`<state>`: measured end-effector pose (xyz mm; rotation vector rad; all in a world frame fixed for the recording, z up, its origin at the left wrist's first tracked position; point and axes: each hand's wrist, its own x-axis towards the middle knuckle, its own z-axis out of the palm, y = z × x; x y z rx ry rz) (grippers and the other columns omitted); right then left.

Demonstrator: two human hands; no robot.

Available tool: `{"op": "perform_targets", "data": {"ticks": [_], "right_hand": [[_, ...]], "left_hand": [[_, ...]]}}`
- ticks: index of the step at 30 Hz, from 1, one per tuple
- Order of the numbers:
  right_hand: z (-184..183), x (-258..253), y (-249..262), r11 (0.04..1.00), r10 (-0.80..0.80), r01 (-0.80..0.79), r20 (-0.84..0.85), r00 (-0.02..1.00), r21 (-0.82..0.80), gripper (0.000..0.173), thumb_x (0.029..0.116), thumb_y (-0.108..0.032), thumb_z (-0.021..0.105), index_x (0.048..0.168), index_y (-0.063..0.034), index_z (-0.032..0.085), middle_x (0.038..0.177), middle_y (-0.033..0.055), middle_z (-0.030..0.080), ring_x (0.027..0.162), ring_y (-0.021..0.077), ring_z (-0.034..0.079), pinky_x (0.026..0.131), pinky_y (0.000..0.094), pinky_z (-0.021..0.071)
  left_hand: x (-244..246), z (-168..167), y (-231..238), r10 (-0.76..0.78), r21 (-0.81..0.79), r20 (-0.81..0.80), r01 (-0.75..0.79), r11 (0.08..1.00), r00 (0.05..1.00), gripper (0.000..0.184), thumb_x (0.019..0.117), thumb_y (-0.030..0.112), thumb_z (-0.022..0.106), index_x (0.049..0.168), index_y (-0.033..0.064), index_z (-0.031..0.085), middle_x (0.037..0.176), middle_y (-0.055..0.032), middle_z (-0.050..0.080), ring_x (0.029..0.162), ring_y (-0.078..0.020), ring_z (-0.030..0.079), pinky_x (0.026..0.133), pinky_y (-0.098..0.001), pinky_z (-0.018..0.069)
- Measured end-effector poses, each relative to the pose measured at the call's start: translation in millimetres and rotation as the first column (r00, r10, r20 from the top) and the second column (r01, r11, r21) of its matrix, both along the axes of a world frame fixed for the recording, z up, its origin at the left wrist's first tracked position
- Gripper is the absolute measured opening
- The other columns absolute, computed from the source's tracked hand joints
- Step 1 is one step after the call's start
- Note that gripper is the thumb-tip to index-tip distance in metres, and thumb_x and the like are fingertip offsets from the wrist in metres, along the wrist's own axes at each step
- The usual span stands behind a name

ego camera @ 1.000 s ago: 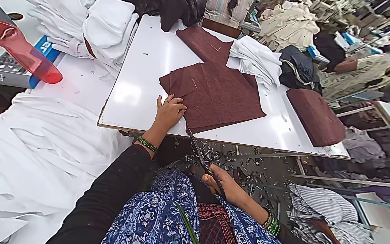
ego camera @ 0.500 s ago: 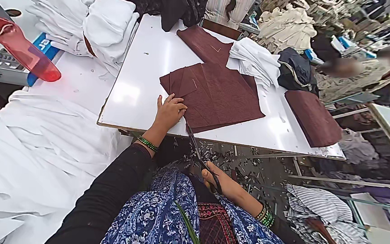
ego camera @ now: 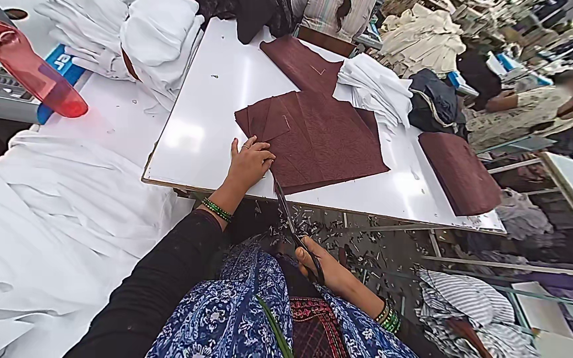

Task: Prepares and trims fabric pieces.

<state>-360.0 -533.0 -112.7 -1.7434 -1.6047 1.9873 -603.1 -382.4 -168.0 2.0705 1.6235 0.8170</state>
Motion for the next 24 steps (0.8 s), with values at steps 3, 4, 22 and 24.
{"op": "perform_targets", "data": {"ticks": [3, 4, 22, 24], "right_hand": [[0, -1, -3, 0.999, -0.023, 0.023, -0.008, 1.000, 0.022, 0.047, 0.0977, -0.056, 0.056, 0.102, -0.0100, 0.044, 0.064, -0.0071, 0.046, 0.053, 0.0018, 0.047, 0.056, 0.0189, 0.0442], [-1, -1, -3, 0.999, -0.020, 0.020, 0.000, 1.000, 0.036, 0.045, 0.0979, -0.054, 0.056, 0.101, -0.0100, 0.045, 0.064, -0.0074, 0.046, 0.053, 0.0016, 0.047, 0.056, 0.0189, 0.0438], [3, -4, 7, 0.993, -0.085, 0.076, -0.107, 0.991, -0.085, 0.048, 0.0990, -0.057, 0.052, 0.105, -0.0100, 0.043, 0.066, -0.0044, 0.051, 0.052, 0.0060, 0.055, 0.055, 0.0210, 0.0516], [4, -6, 8, 0.993, -0.098, 0.091, -0.108, 0.989, -0.072, 0.047, 0.0983, -0.055, 0.055, 0.103, -0.0097, 0.044, 0.064, -0.0045, 0.051, 0.051, 0.0062, 0.055, 0.054, 0.0215, 0.0520]], "left_hand": [[0, 0, 0, 0.002, 0.004, 0.001, -0.002, 1.000, 1.000, 0.023, 0.1030, 0.023, 0.059, 0.113, 0.0167, 0.079, 0.142, -0.0068, 0.064, 0.148, -0.0381, 0.039, 0.115, -0.0762, 0.0096], [0, 0, 0, 0.002, 0.011, 0.003, -0.002, 1.000, 1.000, 0.023, 0.1029, 0.023, 0.059, 0.113, 0.0166, 0.079, 0.141, -0.0068, 0.064, 0.148, -0.0380, 0.040, 0.115, -0.0762, 0.0099], [0, 0, 0, 0.004, 0.006, 0.003, -0.004, 1.000, 1.000, 0.022, 0.1023, 0.022, 0.060, 0.114, 0.0170, 0.079, 0.141, -0.0066, 0.064, 0.148, -0.0375, 0.039, 0.116, -0.0760, 0.0086], [0, -1, 0, 0.005, 0.014, -0.003, -0.005, 1.000, 1.000, 0.022, 0.1022, 0.022, 0.060, 0.114, 0.0172, 0.078, 0.141, -0.0064, 0.064, 0.148, -0.0375, 0.040, 0.116, -0.0761, 0.0091]]}}
